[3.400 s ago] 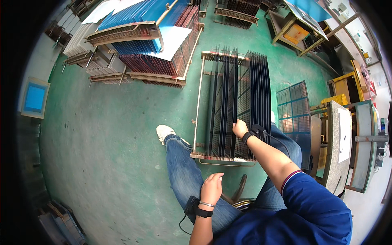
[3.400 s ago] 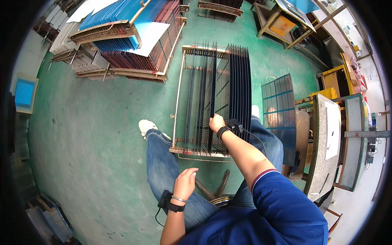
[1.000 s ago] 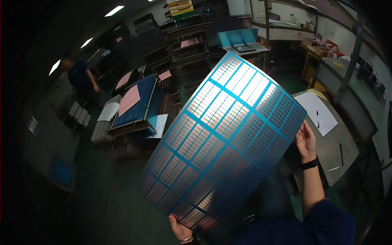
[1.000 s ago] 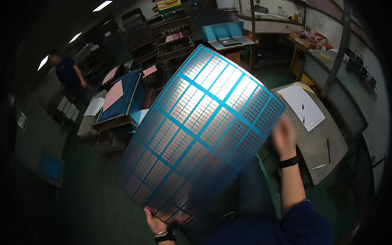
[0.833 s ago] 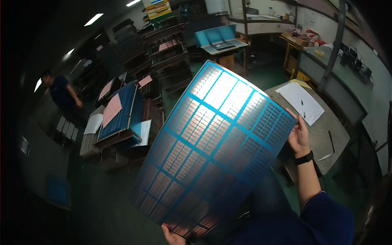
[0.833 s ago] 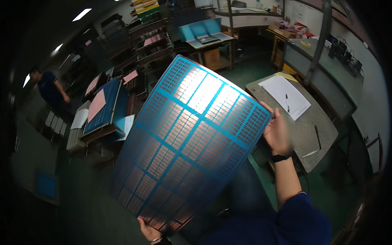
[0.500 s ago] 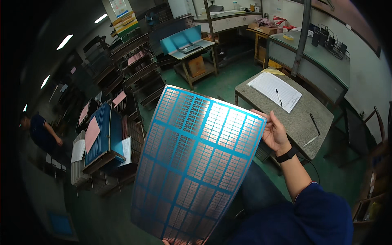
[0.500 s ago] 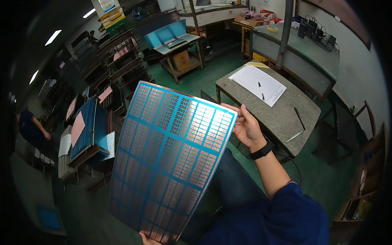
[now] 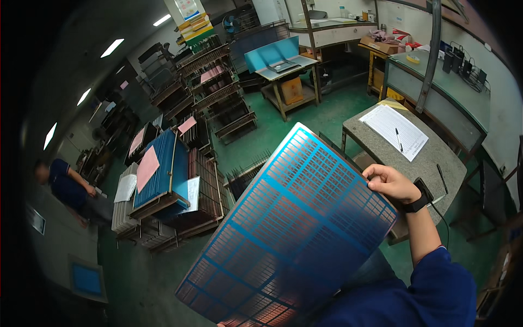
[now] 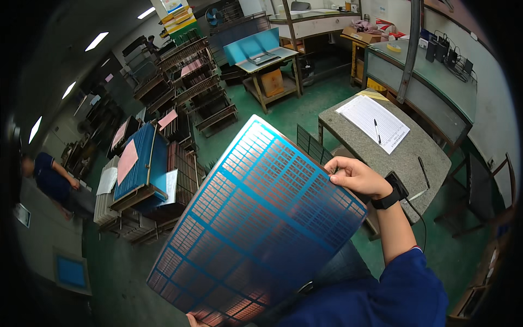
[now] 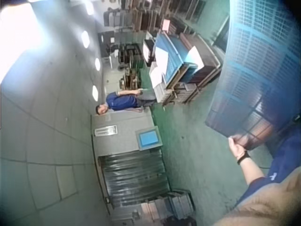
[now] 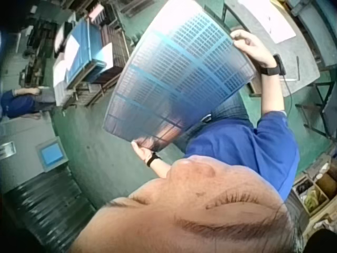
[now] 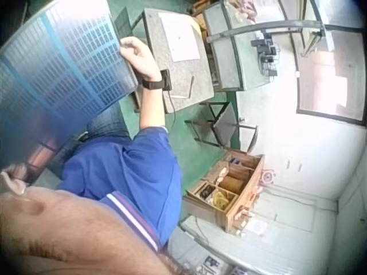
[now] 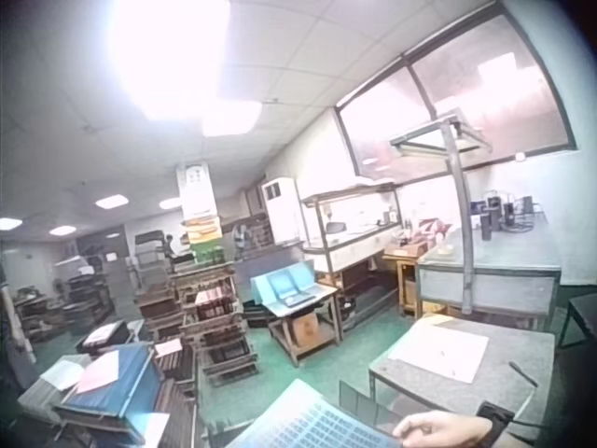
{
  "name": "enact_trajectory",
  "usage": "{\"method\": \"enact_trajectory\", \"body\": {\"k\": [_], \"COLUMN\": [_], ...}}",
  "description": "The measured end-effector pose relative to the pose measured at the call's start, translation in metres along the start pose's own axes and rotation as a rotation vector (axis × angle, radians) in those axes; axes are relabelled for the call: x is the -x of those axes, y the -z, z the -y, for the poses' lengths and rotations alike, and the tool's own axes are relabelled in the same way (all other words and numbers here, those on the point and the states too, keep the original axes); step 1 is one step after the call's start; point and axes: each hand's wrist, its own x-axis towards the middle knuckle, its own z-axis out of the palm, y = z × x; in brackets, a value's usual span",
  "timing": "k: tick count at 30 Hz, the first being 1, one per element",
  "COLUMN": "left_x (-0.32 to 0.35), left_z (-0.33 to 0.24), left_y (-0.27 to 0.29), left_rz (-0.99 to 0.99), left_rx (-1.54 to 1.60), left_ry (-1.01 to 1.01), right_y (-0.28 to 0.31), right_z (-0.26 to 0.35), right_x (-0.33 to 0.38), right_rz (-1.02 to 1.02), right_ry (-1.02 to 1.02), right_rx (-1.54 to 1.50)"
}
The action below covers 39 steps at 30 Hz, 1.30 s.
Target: Picking up thin blue metal sheets from a stack and inserting them into a specialized vertical rack.
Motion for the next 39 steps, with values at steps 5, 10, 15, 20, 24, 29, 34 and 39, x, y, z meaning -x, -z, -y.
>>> {"method": "enact_trajectory", "body": {"k": [5,10,15,20,24,29,34,39], "left_x": [0.006,0.045,-0.021,0.04,0.046,0.054,0.034,0.026], "left_z": [-0.014,-0.047,-0.054,-0.074,-0.066,-0.047,-0.031,-0.005], "left_y": [-0.007,-0.078,-0.019,-0.12,-0.135,-0.147,-0.106,-0.094], "left_rz": [0.028,0.103,0.609,0.346,0.203,0.096,0.397,0.406], "left_rx": [-0.083,-0.143,-0.519,-0.863,-0.975,-0.54,-0.257,0.234], "left_ry": [-0.106,-0.506,-0.922,-1.059,-1.144,-0.698,-0.17,0.055], "right_y": [0.0,0.014,0.034,0.025,0.02,0.026,0.02,0.021], "right_z": [-0.008,-0.034,-0.064,-0.087,-0.108,-0.105,-0.112,-0.117], "right_x": [-0.007,-0.018,-0.053,-0.055,-0.054,-0.039,-0.04,-0.042], "right_rz": [0.033,-0.249,-0.604,-0.608,-0.55,-0.523,-0.449,-0.381], "right_ry": [0.003,0.175,0.469,0.608,0.547,0.509,0.446,0.413], "right_rx": [0.041,-0.104,-0.193,-0.482,-0.615,-0.686,-0.779,-0.863]}}
